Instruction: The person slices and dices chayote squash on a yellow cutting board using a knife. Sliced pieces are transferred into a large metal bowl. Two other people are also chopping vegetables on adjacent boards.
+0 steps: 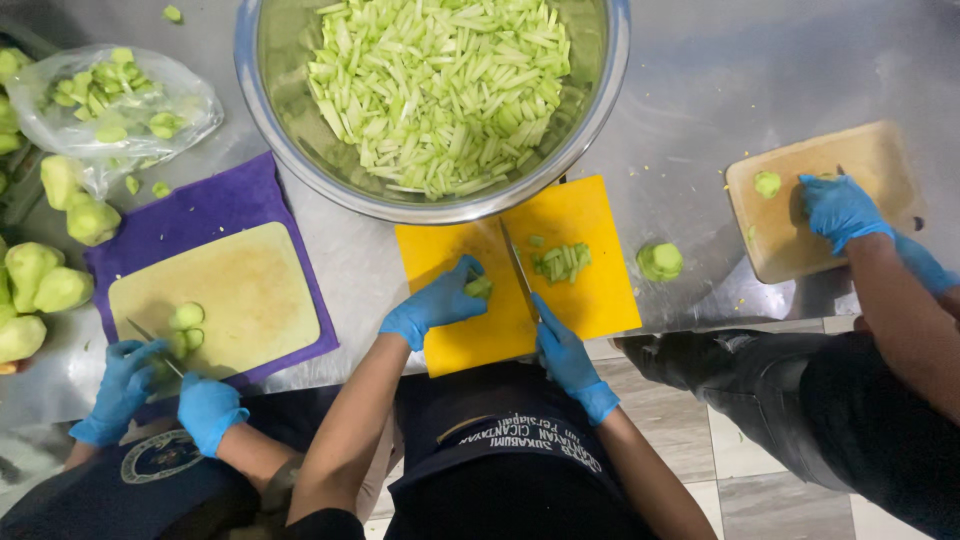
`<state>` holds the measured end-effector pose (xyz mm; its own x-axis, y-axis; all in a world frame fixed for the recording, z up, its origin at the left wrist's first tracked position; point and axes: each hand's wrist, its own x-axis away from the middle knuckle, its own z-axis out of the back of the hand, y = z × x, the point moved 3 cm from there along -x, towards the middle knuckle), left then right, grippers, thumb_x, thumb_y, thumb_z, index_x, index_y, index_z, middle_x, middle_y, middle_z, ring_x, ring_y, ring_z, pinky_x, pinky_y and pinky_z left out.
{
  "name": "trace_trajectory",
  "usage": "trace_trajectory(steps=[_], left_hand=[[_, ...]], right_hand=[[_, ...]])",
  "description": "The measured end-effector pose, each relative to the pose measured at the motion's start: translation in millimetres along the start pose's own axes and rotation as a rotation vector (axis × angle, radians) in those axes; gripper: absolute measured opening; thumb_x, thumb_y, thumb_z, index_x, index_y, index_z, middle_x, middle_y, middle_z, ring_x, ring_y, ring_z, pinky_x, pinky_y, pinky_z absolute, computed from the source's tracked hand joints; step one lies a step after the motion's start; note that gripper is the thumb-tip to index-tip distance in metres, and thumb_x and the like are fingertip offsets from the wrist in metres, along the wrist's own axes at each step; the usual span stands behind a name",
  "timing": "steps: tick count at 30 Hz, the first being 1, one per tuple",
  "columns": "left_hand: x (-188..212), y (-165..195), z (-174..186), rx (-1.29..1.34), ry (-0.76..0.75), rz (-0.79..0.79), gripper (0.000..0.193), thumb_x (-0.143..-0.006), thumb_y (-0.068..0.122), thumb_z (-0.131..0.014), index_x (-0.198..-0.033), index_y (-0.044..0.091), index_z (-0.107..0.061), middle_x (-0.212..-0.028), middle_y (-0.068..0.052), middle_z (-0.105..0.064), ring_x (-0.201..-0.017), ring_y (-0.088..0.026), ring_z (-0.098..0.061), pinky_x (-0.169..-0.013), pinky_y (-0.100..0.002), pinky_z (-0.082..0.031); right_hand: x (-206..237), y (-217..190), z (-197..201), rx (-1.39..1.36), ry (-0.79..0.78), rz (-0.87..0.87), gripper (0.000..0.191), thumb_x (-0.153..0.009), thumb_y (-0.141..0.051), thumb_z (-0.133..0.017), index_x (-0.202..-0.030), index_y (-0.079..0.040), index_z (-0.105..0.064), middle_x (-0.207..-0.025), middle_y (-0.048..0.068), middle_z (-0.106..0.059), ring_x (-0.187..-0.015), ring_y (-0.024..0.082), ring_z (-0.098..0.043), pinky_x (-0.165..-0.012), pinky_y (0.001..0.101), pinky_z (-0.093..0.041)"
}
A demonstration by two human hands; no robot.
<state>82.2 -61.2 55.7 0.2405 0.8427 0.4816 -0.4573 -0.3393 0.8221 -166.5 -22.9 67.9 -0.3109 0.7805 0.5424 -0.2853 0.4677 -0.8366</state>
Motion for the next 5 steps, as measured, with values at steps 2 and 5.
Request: trace_trajectory(steps=[2, 5], left_hand=[[-3.1, -7.3, -11.3, 0.374, -0.122, 0.175, 0.066, -0.078, 0.019, -0.07, -0.136, -0.001, -0.047, -0.112, -0.024, -0.066, -0.096, -0.038, -0.07, -0.081, -0.049, -0.062], [-14.6, -19.1, -21.5, 0.581, -0.097, 0.126, 0.075, -0.078, 0.022, -0.072, -0.143, -0.002, -0.045, -0.119, -0.015, -0.062, -0.101, -0.028, -0.068, -0.079, -0.05, -0.062]], right_hand=[[3.4, -4.4, 0.6, -0.008, -0.001, -0.032, 0.056, -0.103, -0.021, -0.043, -0.158, -0.028, -0.041, -0.062, -0.001, -0.047, -0.046, 0.008, -0.041, -0.041, 0.0256, -0.04], [0.5, -16.7, -4.4, 0.01, 0.001, -0.075, 0.055, -0.103, -0.022, -0.042, -0.158, -0.03, -0.04, -0.062, 0.0, -0.047, -0.045, 0.009, -0.041, -0.039, 0.0264, -0.04]])
